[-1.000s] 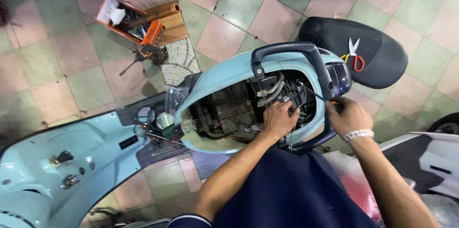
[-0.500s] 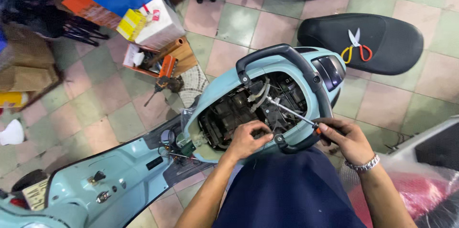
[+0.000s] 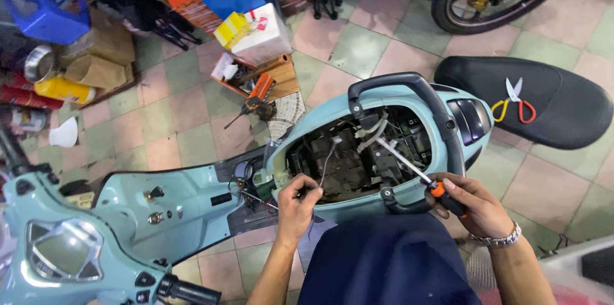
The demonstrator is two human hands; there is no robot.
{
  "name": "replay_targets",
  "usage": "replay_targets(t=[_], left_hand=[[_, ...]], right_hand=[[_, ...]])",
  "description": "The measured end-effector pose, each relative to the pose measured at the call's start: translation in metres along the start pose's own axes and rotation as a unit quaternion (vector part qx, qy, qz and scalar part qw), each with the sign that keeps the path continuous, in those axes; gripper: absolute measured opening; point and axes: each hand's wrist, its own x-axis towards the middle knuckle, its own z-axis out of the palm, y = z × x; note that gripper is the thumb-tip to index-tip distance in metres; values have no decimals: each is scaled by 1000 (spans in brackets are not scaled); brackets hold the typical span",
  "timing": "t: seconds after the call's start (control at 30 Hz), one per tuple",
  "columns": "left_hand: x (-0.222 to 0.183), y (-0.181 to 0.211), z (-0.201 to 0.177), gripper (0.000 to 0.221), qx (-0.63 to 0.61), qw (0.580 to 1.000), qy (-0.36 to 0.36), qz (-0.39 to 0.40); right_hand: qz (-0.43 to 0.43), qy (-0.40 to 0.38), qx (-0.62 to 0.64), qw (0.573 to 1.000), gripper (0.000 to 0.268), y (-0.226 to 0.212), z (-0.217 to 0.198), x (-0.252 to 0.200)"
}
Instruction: The person works on the internal components of a light-blue scooter, using a multimeter to test electrical connections and a screwdriver to manipulate parts within the under-seat compartment. They handle various wires and connectors inside the scooter's body.
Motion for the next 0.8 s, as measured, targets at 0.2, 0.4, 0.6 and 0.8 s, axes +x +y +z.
replay_targets(t=[0.2,0.4,0.6,0.8], left_hand=[[-31,6,-6,11,-78,995,24,64],[-56,22,-4,11,-21,993,-6,115],[-71,14,-16,13,23,990,-10,137],[-71,25,-51,24,-7,995,56,78]], right_hand=[[79,19,-50,995,35,15,38,32],[63,60,-68,994,36,32,128,93],[-20,45,-139,989,25,24,183,87],[-71,29,-274,959,27,19,226,54]])
